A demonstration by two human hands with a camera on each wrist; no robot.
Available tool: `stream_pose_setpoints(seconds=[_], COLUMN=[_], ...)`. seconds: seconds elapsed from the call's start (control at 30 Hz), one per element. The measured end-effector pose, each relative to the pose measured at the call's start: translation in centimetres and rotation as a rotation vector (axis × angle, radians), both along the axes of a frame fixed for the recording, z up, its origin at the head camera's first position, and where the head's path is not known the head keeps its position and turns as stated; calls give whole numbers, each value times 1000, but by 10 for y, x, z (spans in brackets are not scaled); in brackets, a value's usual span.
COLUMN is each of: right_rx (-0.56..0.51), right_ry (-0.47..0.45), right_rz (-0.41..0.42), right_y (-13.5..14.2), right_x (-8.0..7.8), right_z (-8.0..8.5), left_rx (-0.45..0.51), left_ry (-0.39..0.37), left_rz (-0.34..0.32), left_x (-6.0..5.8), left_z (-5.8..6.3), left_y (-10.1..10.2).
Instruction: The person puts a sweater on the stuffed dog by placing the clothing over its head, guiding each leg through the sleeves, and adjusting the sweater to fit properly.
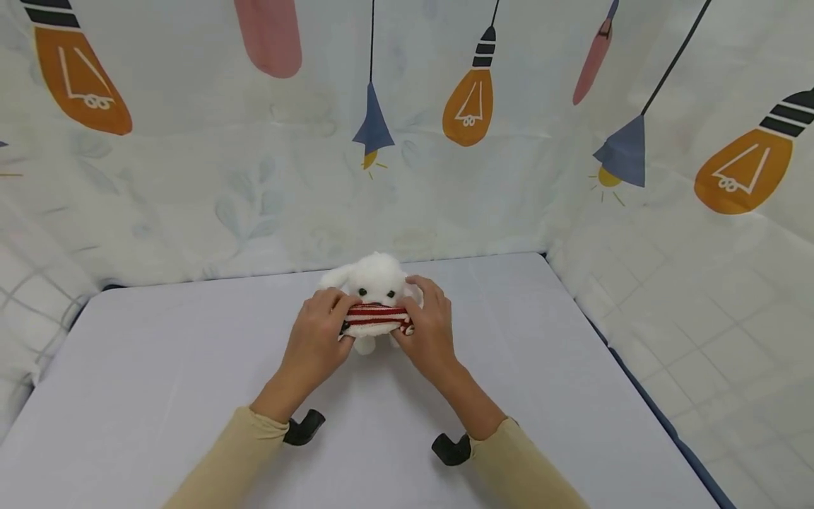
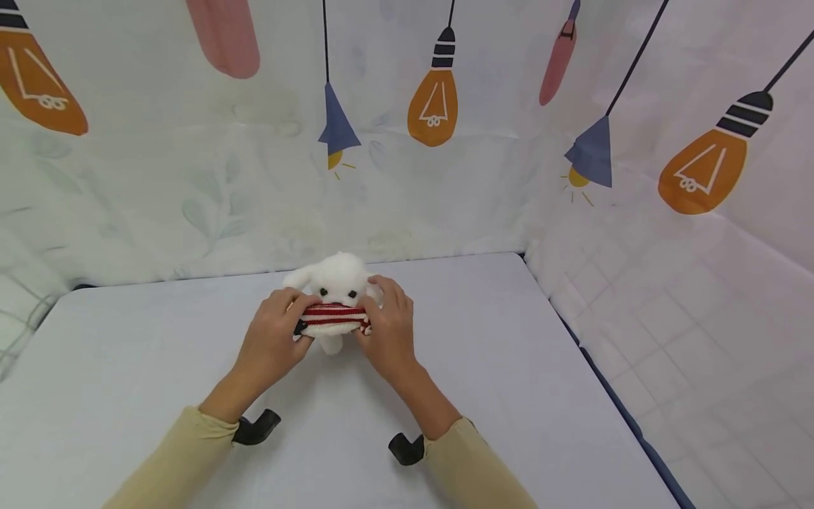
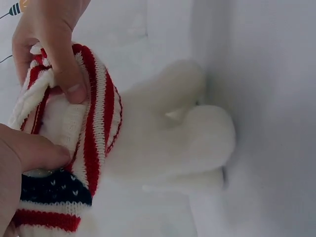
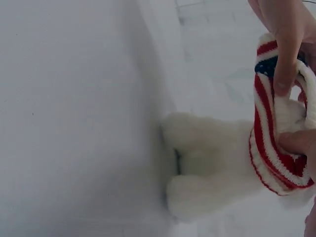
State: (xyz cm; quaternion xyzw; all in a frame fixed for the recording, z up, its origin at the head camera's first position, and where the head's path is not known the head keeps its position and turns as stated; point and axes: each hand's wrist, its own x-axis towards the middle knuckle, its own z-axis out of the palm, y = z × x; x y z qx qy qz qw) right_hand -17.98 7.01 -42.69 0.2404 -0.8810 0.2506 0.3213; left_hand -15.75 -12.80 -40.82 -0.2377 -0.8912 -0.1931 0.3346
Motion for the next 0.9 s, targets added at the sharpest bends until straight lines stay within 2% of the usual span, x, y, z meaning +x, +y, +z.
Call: stream_pose_setpoints(seconds=[0.13, 0.3, 0.37, 0.5, 0.6, 0.7, 0.9], right_rx=[-27, -61, -49, -14, -8, -16, -74], right_ry=[-61, -185, -190, -124, -92, -105, -250], right_rz=[35, 73, 63, 31, 22, 34, 99], right_y=[-1, -1, -2, -4, -3, -3, 1], right_x=[-5, -8, -10, -14, -14, -14, -15], right_z=[1, -3, -7, -11, -11, -11, -7], left_rx=[27, 32, 63, 133, 155, 175, 185], left_ry=[-37, -157, -219, -297, -287, -253, -188], left_rz=[11, -60, -91, -135, -144, -129, -112], left_x=[-6, -14, -16, -19, -23, -25, -30], left_z=[0, -1, -2, -4, -6, -6, -6], left_y=[2, 2, 1, -1, -2, -3, -2])
